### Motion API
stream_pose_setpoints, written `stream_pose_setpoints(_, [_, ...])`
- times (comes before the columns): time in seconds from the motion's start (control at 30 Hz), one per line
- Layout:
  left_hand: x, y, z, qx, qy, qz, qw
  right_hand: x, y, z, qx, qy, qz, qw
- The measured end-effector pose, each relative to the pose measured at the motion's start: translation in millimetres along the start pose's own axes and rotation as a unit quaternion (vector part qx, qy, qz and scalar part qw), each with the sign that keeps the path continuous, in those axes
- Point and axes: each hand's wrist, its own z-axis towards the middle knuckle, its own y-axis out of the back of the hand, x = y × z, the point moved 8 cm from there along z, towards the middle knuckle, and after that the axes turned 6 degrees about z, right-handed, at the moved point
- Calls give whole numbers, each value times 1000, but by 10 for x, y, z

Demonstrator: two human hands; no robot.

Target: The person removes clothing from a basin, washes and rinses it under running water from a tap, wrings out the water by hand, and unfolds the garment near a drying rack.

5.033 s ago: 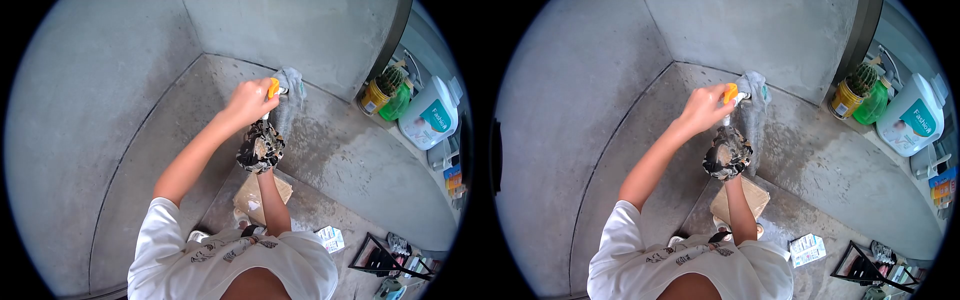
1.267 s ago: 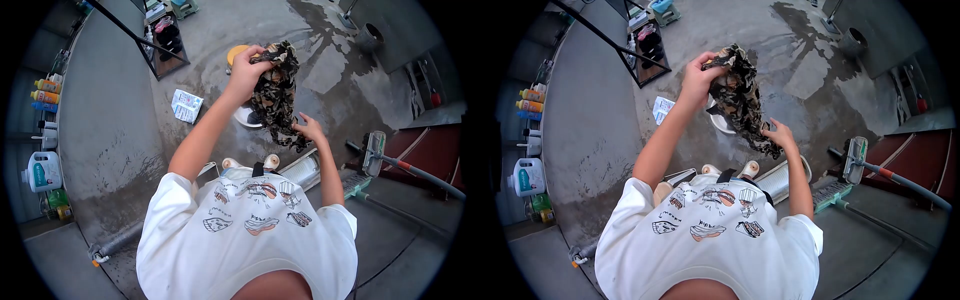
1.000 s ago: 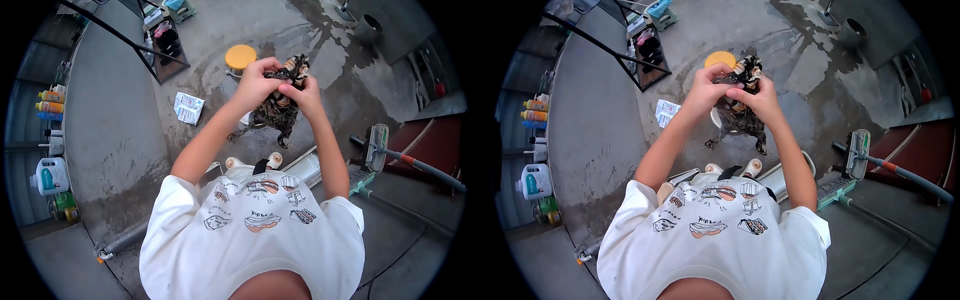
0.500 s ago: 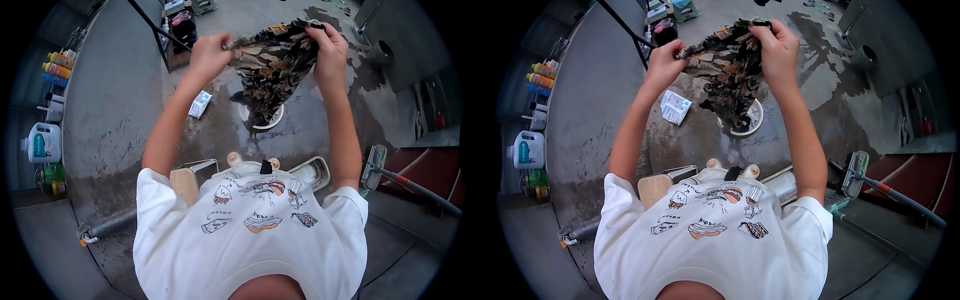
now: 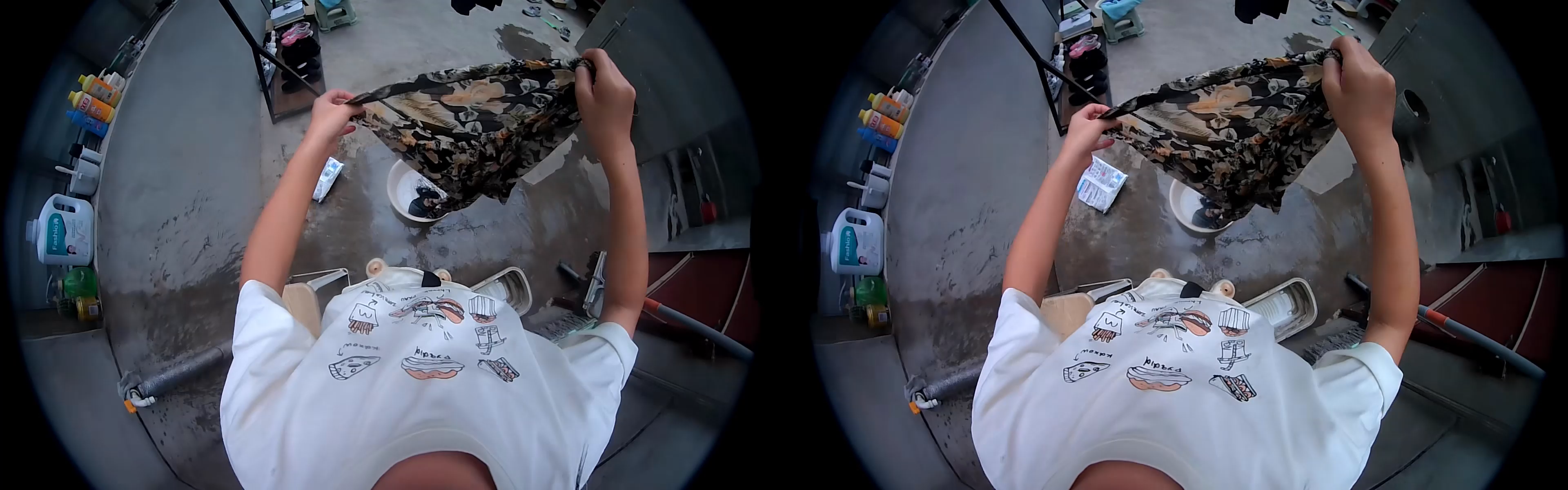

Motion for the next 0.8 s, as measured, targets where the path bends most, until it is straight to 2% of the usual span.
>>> stream_pose_setpoints(0.03, [-185, 65, 3, -32, -21, -92, 995, -95, 55, -33, 2, -1, -5, 1000])
stream_pose_setpoints(0.1, [-396, 92, 122, -41, 14, -232, 972, -221, -75, -98, 146, 60, -214, 964])
stream_pose_setpoints(0.17, [-633, -64, 95, -79, -10, -234, 969, -205, -39, -100, 163, 66, -231, 957])
stream_pose_setpoints(0.2, [-713, -192, 24, -86, -54, -213, 972, -170, -39, -102, 179, 73, -242, 951])
stream_pose_setpoints(0.23, [-589, -363, 112, -51, -59, -143, 987, -132, -38, -112, 196, 79, -254, 944])
stream_pose_setpoints(0.27, [-283, -599, 194, 33, 37, -148, 988, -129, 5, -59, 233, 28, -234, 944])
stream_pose_setpoints(0.3, [-55, -810, 161, 117, 134, -148, 973, -101, 56, 9, 233, 25, -236, 943])
stream_pose_setpoints(0.37, [139, -1031, 4, 131, 162, -142, 968, -215, 116, 144, 242, -100, -74, 962])
stream_pose_setpoints(0.43, [153, -1278, -138, 163, 187, -244, 937, -166, 99, 246, 236, -103, -61, 964])
stream_pose_setpoints(0.5, [200, -1529, -77, 166, 163, -339, 912, -21, 156, 375, 167, -45, -14, 985])
stream_pose_setpoints(0.57, [215, -1618, -26, 111, 150, -361, 914, 34, 200, 496, 189, -38, -24, 981])
stream_pose_setpoints(0.6, [173, -1676, -58, 110, 149, -364, 913, -85, 202, 530, 190, -82, 15, 978])
stream_pose_setpoints(0.63, [160, -1673, -79, 64, 154, -376, 912, -217, 203, 545, 191, -126, 54, 972])
stream_pose_setpoints(0.67, [161, -1640, -94, 18, 159, -387, 908, -231, 290, 569, 134, -98, 54, 985])
stream_pose_setpoints(0.7, [169, -1664, -58, 18, 158, -390, 907, -269, 326, 572, 135, -95, 53, 985])
stream_pose_setpoints(0.77, [89, -1740, -5, 48, 147, -472, 868, -284, 469, 587, 109, -102, 54, 987])
stream_pose_setpoints(0.8, [4, -1723, -34, 56, 141, -477, 866, -316, 470, 568, 174, -154, 81, 969])
